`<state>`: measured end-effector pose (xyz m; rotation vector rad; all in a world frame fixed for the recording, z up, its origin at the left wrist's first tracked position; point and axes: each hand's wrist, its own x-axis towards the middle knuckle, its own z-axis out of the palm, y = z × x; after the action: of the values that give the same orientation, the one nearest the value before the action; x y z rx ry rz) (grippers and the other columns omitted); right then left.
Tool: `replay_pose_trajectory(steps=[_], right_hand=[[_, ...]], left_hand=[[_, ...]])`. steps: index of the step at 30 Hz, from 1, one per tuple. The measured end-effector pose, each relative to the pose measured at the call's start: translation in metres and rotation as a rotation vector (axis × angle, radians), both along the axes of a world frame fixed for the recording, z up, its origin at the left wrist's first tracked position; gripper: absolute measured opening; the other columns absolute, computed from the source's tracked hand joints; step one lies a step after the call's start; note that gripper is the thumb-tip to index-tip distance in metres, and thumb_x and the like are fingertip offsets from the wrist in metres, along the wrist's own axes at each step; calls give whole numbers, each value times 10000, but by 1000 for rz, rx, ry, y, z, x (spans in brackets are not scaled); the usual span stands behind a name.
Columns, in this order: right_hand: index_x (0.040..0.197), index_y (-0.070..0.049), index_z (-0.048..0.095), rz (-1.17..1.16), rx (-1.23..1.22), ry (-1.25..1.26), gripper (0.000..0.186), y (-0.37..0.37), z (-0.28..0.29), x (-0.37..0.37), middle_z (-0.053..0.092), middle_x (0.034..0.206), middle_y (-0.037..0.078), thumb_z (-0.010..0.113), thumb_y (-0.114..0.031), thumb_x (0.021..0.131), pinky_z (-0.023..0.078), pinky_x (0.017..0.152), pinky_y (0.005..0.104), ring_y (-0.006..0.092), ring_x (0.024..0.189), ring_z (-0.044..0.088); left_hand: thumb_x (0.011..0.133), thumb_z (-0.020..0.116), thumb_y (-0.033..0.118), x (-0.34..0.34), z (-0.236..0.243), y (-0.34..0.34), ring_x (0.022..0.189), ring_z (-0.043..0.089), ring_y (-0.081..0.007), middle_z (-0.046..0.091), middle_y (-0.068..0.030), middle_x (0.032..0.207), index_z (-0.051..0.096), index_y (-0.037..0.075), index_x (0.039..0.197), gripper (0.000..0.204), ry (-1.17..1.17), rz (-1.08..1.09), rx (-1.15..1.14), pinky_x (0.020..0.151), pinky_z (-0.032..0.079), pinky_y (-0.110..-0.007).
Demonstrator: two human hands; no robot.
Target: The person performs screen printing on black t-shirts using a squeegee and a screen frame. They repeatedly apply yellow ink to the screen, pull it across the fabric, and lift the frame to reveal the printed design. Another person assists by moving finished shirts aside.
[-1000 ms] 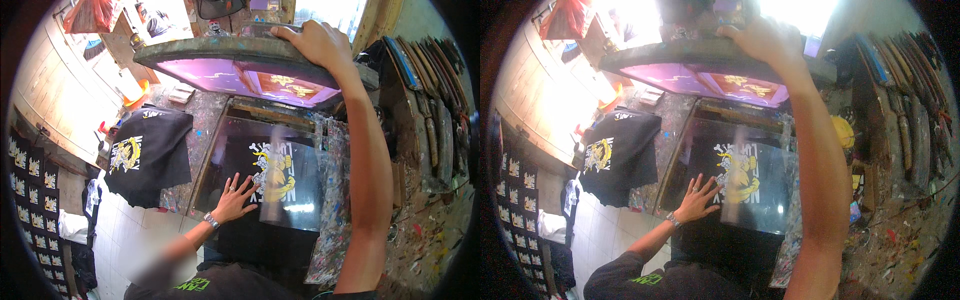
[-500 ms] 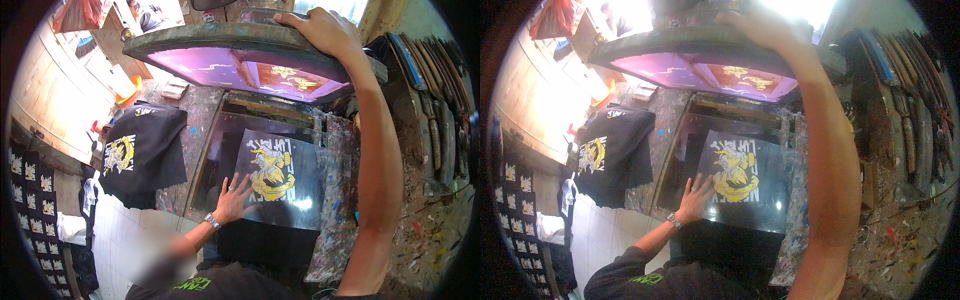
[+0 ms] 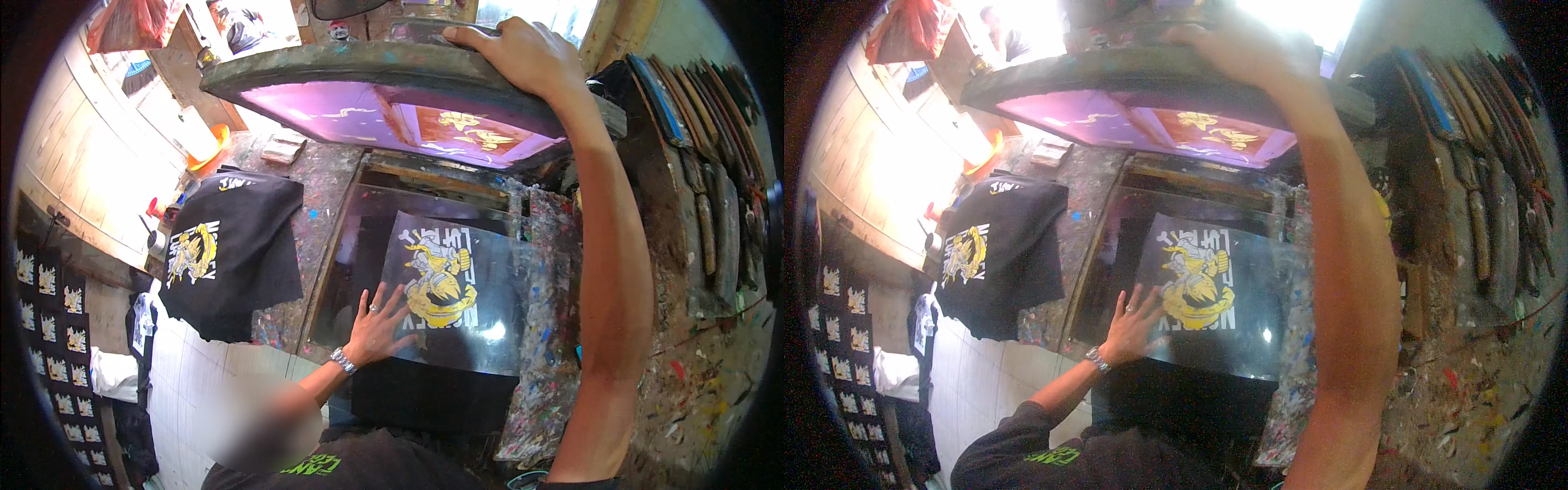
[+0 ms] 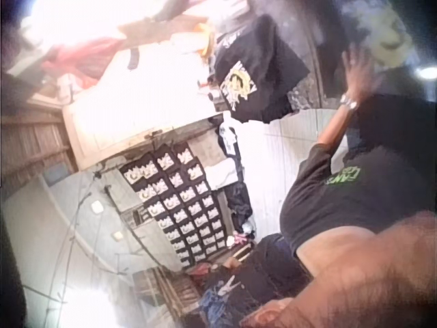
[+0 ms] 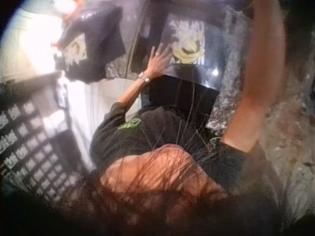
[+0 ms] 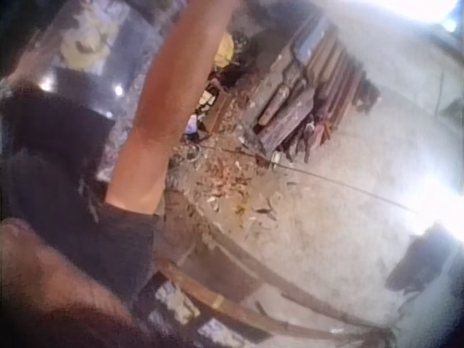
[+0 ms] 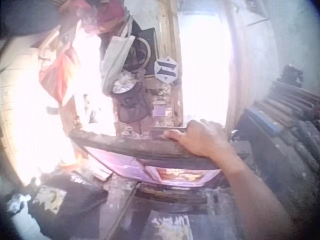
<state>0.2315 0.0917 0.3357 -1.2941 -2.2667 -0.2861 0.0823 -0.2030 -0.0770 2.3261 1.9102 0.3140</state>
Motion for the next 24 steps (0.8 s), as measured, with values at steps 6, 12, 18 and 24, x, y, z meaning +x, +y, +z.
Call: replay_pose_trajectory(steps=[6, 12, 18, 24], right_hand=[[880, 15, 793, 9, -33, -16, 962, 3, 4, 0, 751, 868, 246, 507, -900, 798, 557, 856, 475, 376, 866, 755], [903, 8, 797, 9, -43, -3, 960, -4, 4, -2, 757, 875, 235, 500, -899, 802, 556, 856, 473, 375, 863, 756], [930, 5, 797, -4, -75, -23, 955, -7, 3, -2, 759, 908, 240, 497, -893, 809, 552, 876, 474, 380, 898, 755], [956, 8, 794, -13, -45, -35, 955, 3, 3, -4, 754, 928, 254, 494, -888, 817, 545, 903, 481, 379, 929, 750]], left_hand=[[931, 572, 698, 5, -5, -3, 1592, 112, -381, 251, -91, 1713, 560, 251, 1490, 716, -38, 19, 31, 1248, 7, -617], [916, 587, 708, 6, -3, -4, 1594, 115, -373, 262, -90, 1709, 568, 248, 1486, 733, -2, 28, 7, 1247, 7, -617], [920, 584, 699, 1, -5, -4, 1590, 132, -374, 279, -89, 1704, 557, 243, 1496, 736, -4, 2, -2, 1247, 3, -623], [951, 573, 651, -8, -4, -6, 1588, 146, -370, 297, -95, 1696, 507, 234, 1535, 721, 29, 27, 59, 1243, 10, -634]])
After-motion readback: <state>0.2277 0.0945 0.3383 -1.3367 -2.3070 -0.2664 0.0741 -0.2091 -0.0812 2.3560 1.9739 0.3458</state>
